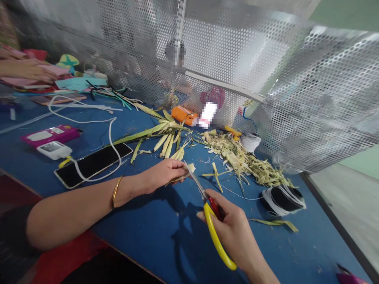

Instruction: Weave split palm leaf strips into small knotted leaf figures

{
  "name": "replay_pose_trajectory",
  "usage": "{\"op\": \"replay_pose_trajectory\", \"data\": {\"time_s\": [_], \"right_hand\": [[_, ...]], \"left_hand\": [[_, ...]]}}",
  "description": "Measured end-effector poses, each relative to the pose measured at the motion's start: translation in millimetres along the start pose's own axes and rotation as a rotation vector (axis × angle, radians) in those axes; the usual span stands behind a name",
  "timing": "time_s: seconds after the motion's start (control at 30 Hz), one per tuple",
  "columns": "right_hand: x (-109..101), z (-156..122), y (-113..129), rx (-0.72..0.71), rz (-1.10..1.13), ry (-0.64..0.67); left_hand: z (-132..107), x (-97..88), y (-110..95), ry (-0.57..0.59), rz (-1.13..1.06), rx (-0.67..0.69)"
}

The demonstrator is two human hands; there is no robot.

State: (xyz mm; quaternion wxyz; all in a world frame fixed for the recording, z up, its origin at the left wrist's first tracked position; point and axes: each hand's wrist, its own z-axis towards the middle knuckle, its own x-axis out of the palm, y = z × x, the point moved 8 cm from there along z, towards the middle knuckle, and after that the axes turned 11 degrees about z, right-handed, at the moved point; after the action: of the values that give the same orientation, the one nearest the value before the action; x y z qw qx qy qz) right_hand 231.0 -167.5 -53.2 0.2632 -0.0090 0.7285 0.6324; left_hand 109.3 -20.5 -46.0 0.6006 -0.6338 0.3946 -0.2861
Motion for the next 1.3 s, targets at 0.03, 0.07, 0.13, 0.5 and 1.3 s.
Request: {"op": "replay_pose_trajectory", "data": {"time_s": [0.03,0.07,0.13,0.5,1.3], "right_hand": [[-0.2,-0.2,0.7,-0.002,-0.001,-0.003],[-0.6,-0.3,1.2,-0.006,-0.004,-0.008],[-1.7,-0.1,1.7,-0.014,-0.02,-0.018],[-9.4,3.2,1.3,-0.108,-0.221,-0.114],[47.0,79.0,89.3,-0.483,-1.01,0.126]], "left_hand": [[0.1,-0.3,-0.8,0.001,0.015,0.009],[0.2,-0.6,-1.4,0.002,0.029,0.016],[0.5,-1.2,-1.5,0.003,0.048,0.016],[2.9,-11.3,1.3,-0.039,0.007,-0.06],[-2.3,-49.6,1.8,-0.41,-0.372,-0.135]]}}
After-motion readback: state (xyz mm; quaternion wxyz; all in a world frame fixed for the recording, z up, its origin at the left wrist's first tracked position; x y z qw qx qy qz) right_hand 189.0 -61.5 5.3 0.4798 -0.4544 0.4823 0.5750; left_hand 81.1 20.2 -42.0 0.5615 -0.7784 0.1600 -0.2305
